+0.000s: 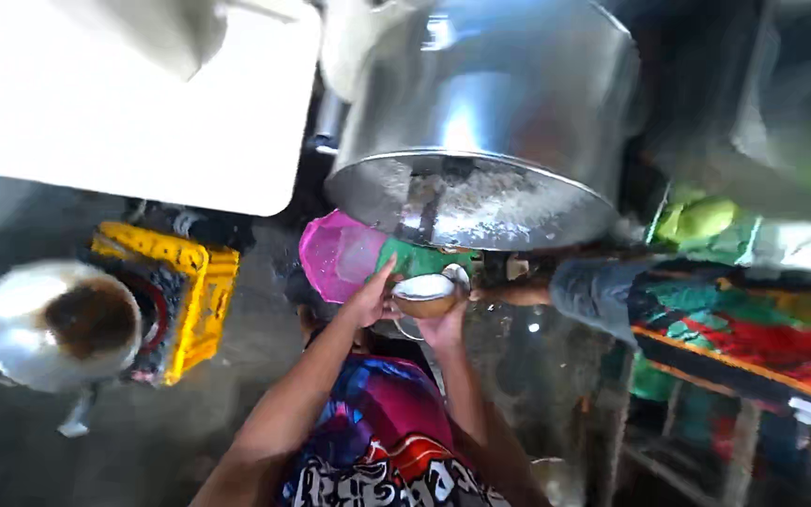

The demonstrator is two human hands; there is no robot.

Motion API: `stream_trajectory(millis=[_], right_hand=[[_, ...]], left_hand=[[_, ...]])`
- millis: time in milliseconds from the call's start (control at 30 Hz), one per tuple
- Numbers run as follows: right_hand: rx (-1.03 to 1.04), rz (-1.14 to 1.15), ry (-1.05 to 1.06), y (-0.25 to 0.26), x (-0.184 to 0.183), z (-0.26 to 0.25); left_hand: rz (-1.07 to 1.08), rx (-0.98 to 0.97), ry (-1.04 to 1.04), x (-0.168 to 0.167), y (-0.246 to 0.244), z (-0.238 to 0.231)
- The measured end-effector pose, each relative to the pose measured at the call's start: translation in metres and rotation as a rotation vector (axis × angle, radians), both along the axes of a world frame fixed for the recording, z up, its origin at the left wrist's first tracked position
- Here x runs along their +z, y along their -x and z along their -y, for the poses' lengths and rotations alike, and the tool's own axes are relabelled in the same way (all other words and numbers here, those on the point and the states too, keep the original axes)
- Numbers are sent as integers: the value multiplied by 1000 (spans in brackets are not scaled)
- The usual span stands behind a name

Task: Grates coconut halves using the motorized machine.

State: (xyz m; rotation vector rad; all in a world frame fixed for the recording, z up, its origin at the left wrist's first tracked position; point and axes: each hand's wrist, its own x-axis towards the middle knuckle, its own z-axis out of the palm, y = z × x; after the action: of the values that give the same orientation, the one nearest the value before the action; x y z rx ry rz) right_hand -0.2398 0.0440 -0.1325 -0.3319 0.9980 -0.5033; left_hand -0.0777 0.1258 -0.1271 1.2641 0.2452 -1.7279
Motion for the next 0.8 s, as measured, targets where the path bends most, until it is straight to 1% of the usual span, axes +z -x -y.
stream_trajectory(millis=[33, 67, 100, 167, 200, 233, 300, 367, 467, 567, 667, 733, 800], right_hand=[[62, -12, 51, -4, -11, -2], [129, -40, 122, -13, -20, -3], [203, -95, 209, -20, -28, -4], [334, -273, 364, -28, -37, -8], [343, -364, 399, -35, -38, -5], [307, -439, 404, -41, -38, -1], [219, -487, 370, -38, -43, -8], [181, -454, 358, -30, -56, -26], [59, -393, 328, -23, -77, -52], [-28, -333, 298, -17, -98, -84], [-13, -311, 407, -13, -113, -106], [18, -307, 454, -6, -120, -114], [34, -279, 460, 7, -123, -117]], left_hand=[[-30, -63, -12, 6, -1, -5], [-14, -86, -59, 7, -2, -5], [52, -75, -125, 2, 1, -6], [280, -35, -206, -15, 11, -8], [403, -10, -222, -22, 10, -2], [518, -10, -217, -29, 9, 8], [720, -55, -192, -45, 10, 18], [885, -142, -179, -58, 11, 24], [1077, -286, -144, -73, 15, 32], [1171, -385, -96, -99, 18, 15], [1144, -435, 26, -121, 14, -5], [1126, -537, 46, -124, 14, -15], [1140, -595, -27, -115, 21, -21]])
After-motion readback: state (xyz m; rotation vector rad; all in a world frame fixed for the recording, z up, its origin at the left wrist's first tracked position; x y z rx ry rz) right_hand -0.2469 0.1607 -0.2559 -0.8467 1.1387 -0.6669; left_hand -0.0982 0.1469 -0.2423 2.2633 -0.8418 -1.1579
